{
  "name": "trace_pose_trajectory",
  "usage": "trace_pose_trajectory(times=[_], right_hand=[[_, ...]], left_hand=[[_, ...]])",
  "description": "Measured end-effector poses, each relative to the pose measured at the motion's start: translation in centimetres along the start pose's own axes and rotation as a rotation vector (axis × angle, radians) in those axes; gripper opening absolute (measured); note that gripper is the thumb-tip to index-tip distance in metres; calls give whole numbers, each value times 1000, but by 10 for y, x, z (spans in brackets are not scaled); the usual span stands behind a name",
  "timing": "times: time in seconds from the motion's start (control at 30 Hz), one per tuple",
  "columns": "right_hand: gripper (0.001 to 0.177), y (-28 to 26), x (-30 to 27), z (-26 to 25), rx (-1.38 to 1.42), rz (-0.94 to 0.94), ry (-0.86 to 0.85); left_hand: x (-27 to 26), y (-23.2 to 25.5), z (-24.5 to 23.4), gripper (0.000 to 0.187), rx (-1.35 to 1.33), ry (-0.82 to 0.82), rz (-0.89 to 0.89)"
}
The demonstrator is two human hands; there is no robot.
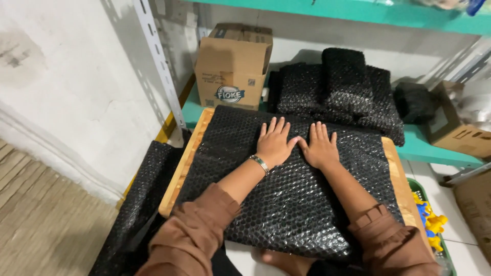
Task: The person wraps a power strip in bubble wrap on a wooden board and secures it with tape.
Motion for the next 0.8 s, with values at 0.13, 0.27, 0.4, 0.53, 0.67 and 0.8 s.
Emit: trace_pose_trajectory(times=[0.13, 0.27, 0.4, 0.53, 0.67, 0.8], right_hand=[[85, -1, -1, -5, 3, 8, -20], [85, -1, -6, -8, 12, 27, -45], [91, -6, -26, -34, 5, 43, -80], [93, 6, -37, -54, 13, 67, -87], [96, 40, -15, -39, -1, 80, -84], [95, 57, -1, -25, -33, 56, -81]], left_hand=[[2, -3, -5, 80, 8, -184, -138], [-6, -5, -13, 88, 49, -235, -261], [-19, -11, -49, 88, 101, -231, -410], [-35, -52, -64, 86, 134, -211, -535], [-39, -84, -59, 89, 130, -209, -574], [-41, -87, -60, 90, 106, -218, -596]])
Point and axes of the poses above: each hand's wrist, its own x-axis towards the middle knuckle, its own z-axis out of the palm, y = z × x, the point moved 2 cm from there along x, towards the middle knuckle, and after that the axes turned 10 degrees about z, right-handed, at the moved point
